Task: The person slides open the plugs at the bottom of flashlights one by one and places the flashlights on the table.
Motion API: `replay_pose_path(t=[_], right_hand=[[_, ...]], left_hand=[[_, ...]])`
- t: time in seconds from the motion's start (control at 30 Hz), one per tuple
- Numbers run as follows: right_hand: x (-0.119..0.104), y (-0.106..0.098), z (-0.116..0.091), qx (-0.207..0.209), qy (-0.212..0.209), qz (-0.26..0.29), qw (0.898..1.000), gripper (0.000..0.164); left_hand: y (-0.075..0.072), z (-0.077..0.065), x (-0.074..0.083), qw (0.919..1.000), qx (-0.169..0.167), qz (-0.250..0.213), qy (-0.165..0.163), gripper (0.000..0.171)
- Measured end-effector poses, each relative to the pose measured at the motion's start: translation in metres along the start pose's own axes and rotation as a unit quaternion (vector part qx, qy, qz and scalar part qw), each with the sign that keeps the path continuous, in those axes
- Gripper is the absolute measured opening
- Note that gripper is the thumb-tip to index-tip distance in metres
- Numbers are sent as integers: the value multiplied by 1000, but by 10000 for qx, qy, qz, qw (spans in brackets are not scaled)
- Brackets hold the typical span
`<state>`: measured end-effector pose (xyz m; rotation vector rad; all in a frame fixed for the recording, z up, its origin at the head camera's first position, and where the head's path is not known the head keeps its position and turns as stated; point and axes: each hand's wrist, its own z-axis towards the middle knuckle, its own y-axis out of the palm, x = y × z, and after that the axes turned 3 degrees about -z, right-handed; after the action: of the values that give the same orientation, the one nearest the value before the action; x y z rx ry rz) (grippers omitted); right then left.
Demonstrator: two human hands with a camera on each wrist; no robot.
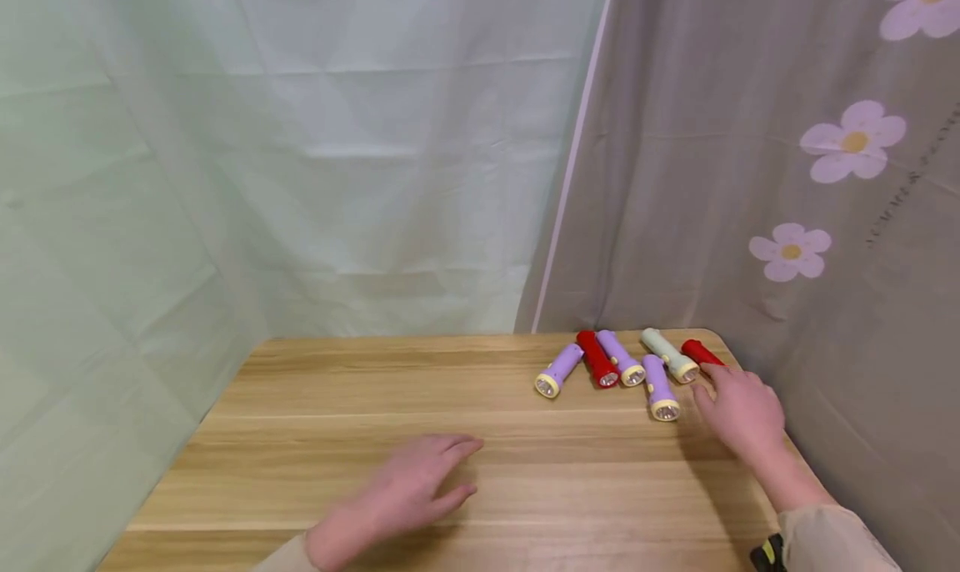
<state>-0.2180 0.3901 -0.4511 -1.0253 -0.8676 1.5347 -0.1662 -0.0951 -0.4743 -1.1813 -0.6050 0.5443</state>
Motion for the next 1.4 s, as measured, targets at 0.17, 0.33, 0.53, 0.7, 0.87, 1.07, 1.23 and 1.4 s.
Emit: replay_pose_path(t=[0.17, 0.33, 0.53, 0.7, 0.87, 1.07, 1.23, 1.4], right_hand=[[12, -1, 11, -184, 276, 50, 9994, 41], [20, 4, 22, -578, 472, -11, 9972, 59], [30, 13, 32, -917, 679, -59, 9934, 63], [40, 24, 38, -1029, 834, -8, 9912, 60], [46, 32, 44, -1069, 817, -18, 9909, 51], [54, 36, 47, -1449, 825, -85, 9860, 51], [56, 33, 44, -1752, 995, 10, 9795, 50], [54, 32, 38, -1588, 910, -62, 9831, 50]], left_hand=[[7, 9, 16, 9997, -82, 8, 208, 55], [16, 16, 34, 9991, -255, -60, 345, 55], [27, 30, 54, 9980, -298, -149, 543, 55], [36, 47, 67, 9967, -537, -241, 554, 55], [42, 55, 77, 9963, -599, -140, 598, 55], [47, 57, 81, 9956, -736, -127, 565, 55], [49, 60, 82, 9947, -841, -205, 547, 55], [50, 60, 82, 9948, -834, -167, 554, 55]])
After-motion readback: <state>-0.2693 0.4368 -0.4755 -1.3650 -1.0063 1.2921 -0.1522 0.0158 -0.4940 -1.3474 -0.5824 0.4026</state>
